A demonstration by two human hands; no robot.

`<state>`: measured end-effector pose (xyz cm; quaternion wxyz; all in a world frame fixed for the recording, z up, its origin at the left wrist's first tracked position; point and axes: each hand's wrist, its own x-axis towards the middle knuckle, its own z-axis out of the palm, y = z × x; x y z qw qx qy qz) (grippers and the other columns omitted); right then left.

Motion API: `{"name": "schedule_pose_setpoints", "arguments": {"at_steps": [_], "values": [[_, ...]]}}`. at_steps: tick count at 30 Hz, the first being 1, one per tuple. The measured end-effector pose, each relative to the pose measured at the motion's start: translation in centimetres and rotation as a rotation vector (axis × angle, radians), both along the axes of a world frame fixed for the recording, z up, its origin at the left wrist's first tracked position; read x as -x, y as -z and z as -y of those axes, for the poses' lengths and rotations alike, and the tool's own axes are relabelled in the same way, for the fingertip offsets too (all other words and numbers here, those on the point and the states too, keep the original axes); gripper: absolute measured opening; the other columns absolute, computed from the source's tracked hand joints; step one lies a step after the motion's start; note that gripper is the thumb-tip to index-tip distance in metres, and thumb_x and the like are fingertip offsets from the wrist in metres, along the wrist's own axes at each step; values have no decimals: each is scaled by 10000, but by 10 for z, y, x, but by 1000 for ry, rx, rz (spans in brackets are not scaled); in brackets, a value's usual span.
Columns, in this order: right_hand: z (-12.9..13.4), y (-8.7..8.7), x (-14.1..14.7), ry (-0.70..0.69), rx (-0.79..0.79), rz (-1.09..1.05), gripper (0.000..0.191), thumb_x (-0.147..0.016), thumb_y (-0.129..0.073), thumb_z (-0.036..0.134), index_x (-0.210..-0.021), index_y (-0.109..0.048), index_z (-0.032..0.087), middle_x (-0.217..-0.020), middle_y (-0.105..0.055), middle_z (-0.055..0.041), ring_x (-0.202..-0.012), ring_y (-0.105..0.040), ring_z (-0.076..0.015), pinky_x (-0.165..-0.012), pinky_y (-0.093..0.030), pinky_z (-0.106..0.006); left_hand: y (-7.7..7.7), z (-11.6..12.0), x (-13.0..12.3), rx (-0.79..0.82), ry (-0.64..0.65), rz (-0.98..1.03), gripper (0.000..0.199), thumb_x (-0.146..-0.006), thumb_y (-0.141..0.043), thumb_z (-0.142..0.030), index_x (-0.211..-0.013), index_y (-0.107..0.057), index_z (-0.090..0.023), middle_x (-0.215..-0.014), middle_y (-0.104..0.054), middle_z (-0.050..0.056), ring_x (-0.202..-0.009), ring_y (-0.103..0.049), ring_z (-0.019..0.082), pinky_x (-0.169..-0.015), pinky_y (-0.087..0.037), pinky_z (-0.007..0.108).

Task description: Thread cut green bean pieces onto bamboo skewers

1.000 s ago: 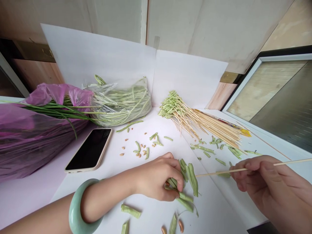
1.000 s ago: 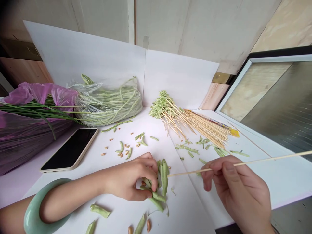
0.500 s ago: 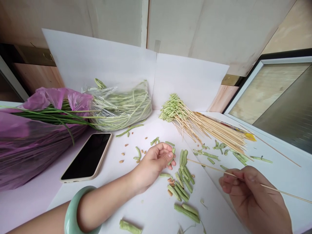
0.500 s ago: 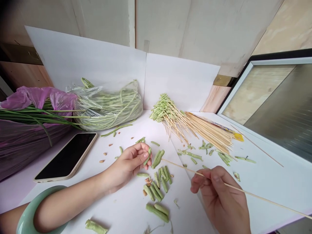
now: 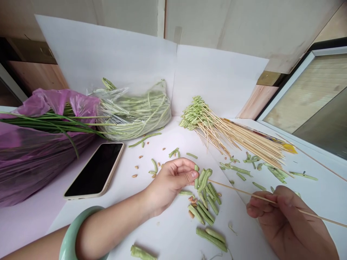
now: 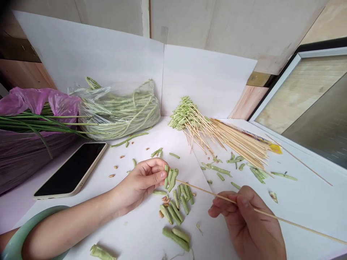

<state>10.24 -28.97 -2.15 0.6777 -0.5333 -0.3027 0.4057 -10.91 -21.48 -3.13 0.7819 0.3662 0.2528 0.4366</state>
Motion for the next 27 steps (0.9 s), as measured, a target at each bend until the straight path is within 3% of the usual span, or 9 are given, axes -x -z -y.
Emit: {"name": "schedule_pose_setpoints", "arguments": {"at_steps": [14, 27], "values": [[-1, -6, 4, 6, 53, -38, 424, -343, -917, 411, -493, -574, 212, -521, -671, -73, -419, -627, -190, -436, -564, -224, -2, 0, 0, -20, -10, -69, 259, -586, -865, -240, -745, -695, -127, -690, -665, 0, -625, -570, 74, -645, -437, 212], [-1, -3, 2, -26, 2, 51, 399, -454, -886, 452, -511, -572, 212, -534, -671, -68, -430, -631, -187, -454, -575, -233, -1, -3, 1, -93, -41, -118, 236, -551, -875, -184, -733, -738, -126, -704, -717, 25, -652, -625, 92, -649, -495, 200]]}}
